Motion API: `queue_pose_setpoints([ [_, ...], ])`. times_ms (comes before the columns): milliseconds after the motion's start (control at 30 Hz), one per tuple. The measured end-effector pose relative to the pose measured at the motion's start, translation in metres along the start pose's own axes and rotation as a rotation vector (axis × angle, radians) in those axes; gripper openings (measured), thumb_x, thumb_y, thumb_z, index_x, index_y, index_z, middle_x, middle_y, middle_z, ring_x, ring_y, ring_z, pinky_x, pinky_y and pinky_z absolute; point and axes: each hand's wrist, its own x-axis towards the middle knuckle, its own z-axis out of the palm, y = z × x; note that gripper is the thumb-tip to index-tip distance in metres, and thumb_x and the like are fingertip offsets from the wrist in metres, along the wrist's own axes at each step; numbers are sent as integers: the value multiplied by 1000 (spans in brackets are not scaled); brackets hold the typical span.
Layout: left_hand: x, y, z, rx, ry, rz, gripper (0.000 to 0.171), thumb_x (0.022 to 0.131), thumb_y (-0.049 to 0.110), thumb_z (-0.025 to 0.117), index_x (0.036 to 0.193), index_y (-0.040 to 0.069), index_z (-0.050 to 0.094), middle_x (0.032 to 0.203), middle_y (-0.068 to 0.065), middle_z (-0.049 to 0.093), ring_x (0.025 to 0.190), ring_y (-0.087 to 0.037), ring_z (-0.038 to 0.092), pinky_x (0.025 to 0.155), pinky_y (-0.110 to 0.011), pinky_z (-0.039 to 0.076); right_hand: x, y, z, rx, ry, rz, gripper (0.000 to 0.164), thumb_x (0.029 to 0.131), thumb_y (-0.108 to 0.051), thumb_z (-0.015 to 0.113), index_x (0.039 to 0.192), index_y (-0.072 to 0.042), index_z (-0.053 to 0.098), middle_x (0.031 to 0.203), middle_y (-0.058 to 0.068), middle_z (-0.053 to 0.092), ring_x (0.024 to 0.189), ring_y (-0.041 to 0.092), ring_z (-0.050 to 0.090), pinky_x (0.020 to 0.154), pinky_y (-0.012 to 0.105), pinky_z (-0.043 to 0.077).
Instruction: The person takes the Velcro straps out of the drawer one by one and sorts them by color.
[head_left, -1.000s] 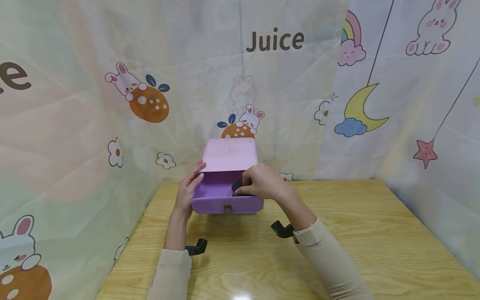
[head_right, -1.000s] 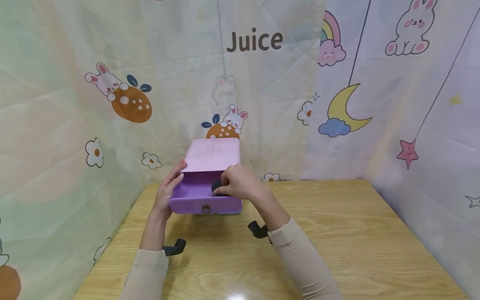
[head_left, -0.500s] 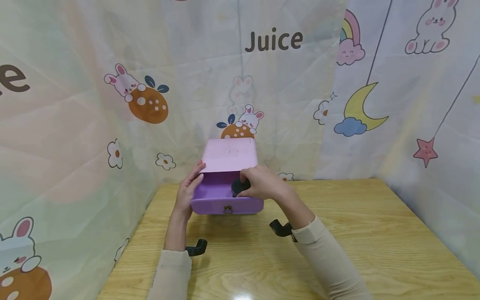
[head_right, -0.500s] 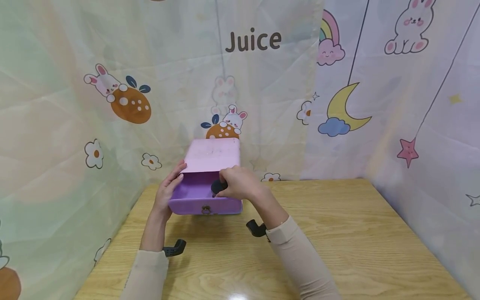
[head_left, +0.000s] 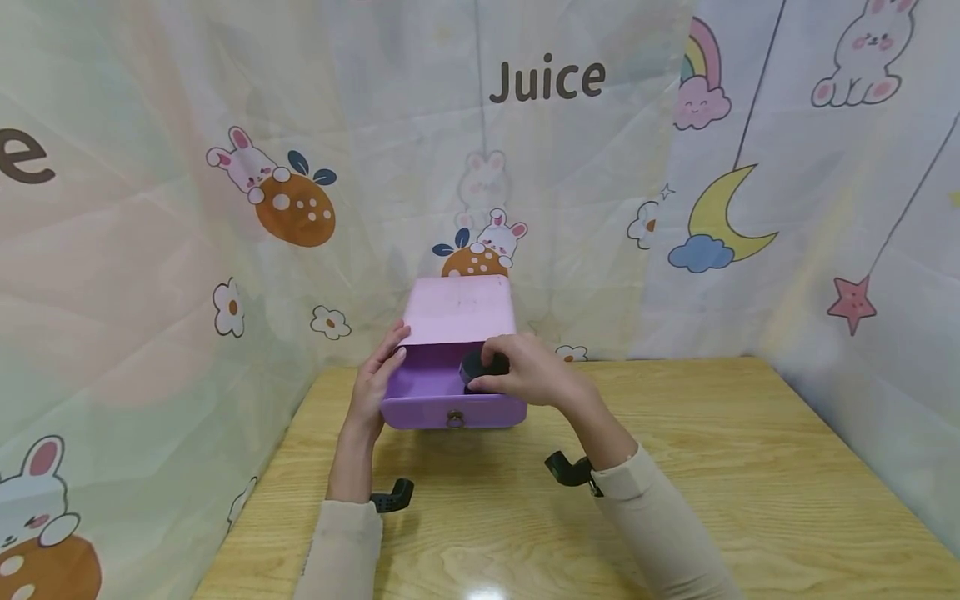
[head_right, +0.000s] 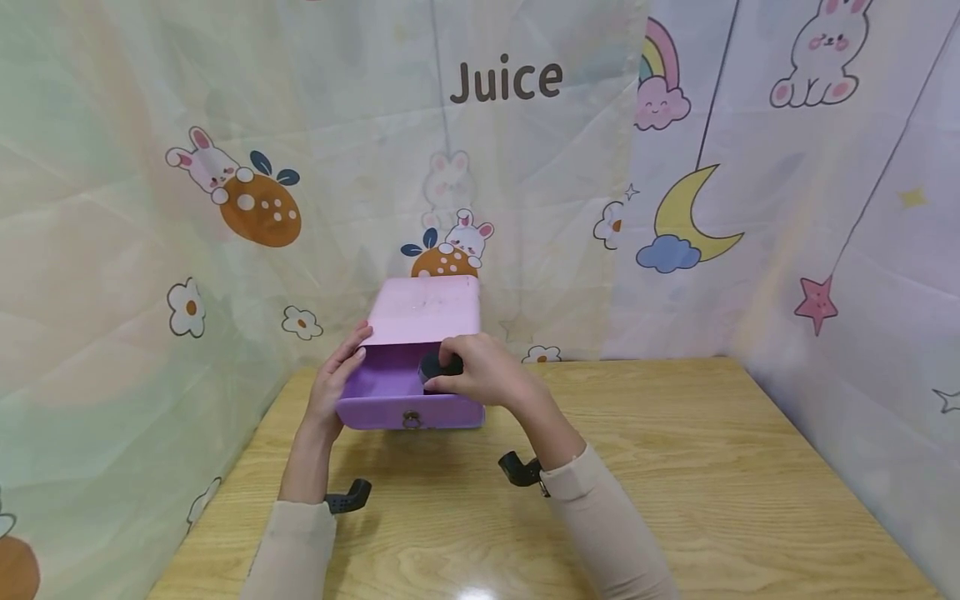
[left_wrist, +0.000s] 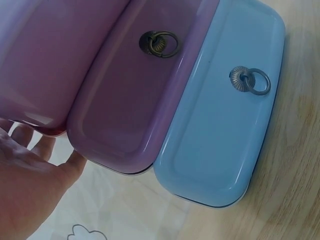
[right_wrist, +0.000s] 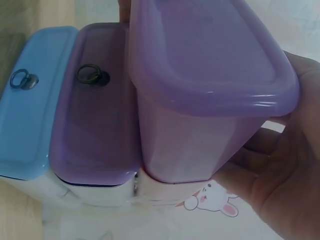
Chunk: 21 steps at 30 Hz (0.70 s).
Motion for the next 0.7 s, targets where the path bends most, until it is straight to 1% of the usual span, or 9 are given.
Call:
queue_pose_setpoints([
  [67,0,1,0,-3,3,-3,45,107,21,59,151,12,55,166,12,39,158,-8,24,133,-38,11,-2,1,1,27,34,-41,29,87,-37,86,93,-15,69,85,-6,68,75,14,59,66,28,50],
  [167,-1,1,0,2,5,-2,44,107,21,58,151,11,55,166,12,39,158,-8,24,133,-37,11,-7,2,3,69,96,-82,28,87,-34,86,94,-13,69,91,-3,69,79,18,61,68,32,53],
  [267,-1,1,0,3,8,-1,44,108,19,57,150,11,55,166,12,39,158,-8,24,133,-37,11,-15,1,5,94,183,-87,28,87,-34,86,97,-14,69,113,1,73,98,21,66,77,38,59],
  [333,-1,1,1,1,10,-1,43,108,18,56,150,10,55,166,12,39,158,-8,24,133,-37,11,-20,0,6,109,249,-92,28,88,-33,86,98,-13,69,125,4,72,110,23,67,85,41,61],
  [400,-1,1,1,-2,10,0,43,108,16,55,151,9,55,166,12,39,158,-9,24,133,-38,11,-26,0,7,114,316,-97,28,88,-32,86,99,-13,68,134,7,69,120,26,66,91,43,62],
  [500,-2,1,1,-2,8,-2,43,108,16,55,151,10,54,167,12,39,158,-8,24,133,-38,10,-33,2,7,122,383,-95,27,88,-28,86,99,-11,68,135,9,68,123,27,66,95,43,62],
  [633,-2,1,1,3,11,-1,44,108,19,57,151,11,55,166,12,39,158,-8,24,133,-38,10,-41,7,7,151,413,-64,27,89,-25,85,101,-10,68,139,10,65,126,28,65,96,42,62],
  [700,-1,1,1,8,11,0,44,108,20,57,151,11,55,166,12,39,158,-8,24,133,-38,10,-43,11,7,162,429,-61,27,89,-23,85,103,-8,68,141,12,64,126,30,65,96,42,62],
])
